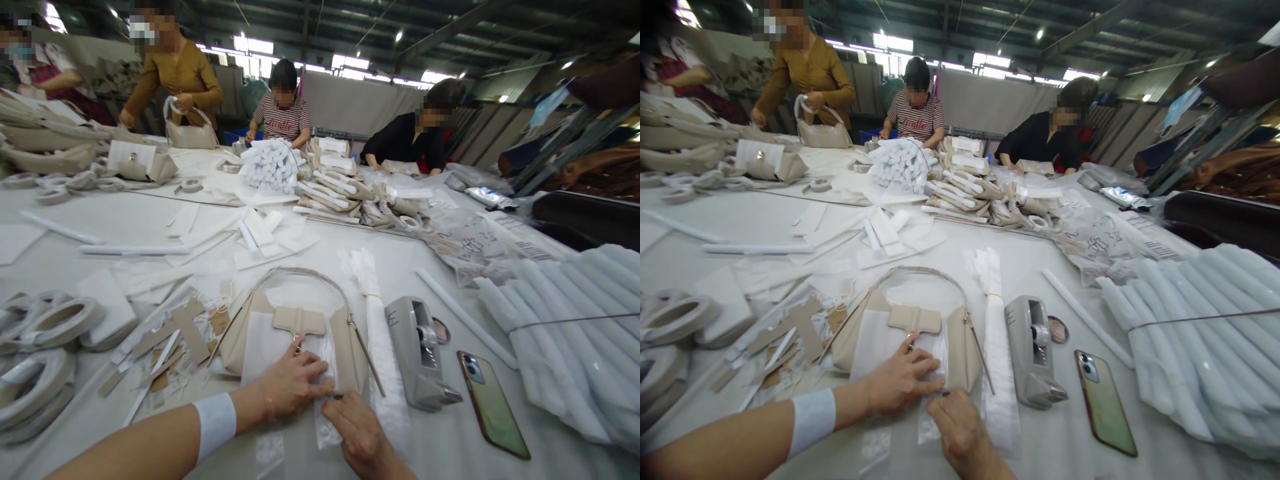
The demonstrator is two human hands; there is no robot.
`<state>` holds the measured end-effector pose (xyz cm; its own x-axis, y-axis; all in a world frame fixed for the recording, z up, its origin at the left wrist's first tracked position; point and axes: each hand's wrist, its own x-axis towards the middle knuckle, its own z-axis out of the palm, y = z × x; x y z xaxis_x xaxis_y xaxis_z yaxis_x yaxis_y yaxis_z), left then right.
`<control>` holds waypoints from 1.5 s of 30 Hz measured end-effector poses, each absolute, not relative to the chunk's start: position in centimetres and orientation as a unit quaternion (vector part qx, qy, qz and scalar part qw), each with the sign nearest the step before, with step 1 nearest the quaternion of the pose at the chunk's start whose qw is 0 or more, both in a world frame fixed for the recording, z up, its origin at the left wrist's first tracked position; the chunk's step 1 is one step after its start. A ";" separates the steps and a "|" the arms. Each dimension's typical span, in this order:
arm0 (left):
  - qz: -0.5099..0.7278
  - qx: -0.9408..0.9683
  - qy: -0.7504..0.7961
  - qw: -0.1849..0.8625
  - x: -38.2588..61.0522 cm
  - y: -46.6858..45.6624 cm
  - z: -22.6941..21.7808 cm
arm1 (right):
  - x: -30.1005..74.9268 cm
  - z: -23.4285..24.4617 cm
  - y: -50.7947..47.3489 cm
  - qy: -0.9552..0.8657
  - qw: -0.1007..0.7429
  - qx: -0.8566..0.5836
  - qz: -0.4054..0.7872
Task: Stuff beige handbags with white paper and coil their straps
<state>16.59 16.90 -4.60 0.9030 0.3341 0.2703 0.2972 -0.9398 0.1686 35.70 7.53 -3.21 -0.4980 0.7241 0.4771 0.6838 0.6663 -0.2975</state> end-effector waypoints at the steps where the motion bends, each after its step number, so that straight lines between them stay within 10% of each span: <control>1: 0.150 0.973 0.160 0.065 16.6 17.0 -4.6 | 35.9 -3.0 8.1 -0.861 0.296 -0.413 0.037; 15: 0.150 0.959 0.199 0.133 17.1 17.0 -4.6 | 37.7 -3.5 13.3 -0.737 0.230 -0.591 0.232; 45: 0.127 0.982 0.126 -0.053 16.9 16.8 -6.1 | 36.6 -3.6 15.2 -0.614 0.145 -0.751 0.195</control>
<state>16.93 16.76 -6.06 0.9361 0.2344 0.2623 0.2614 -0.9625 -0.0726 36.57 15.15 -3.62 0.1700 0.9788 -0.1145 0.8654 -0.2038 -0.4577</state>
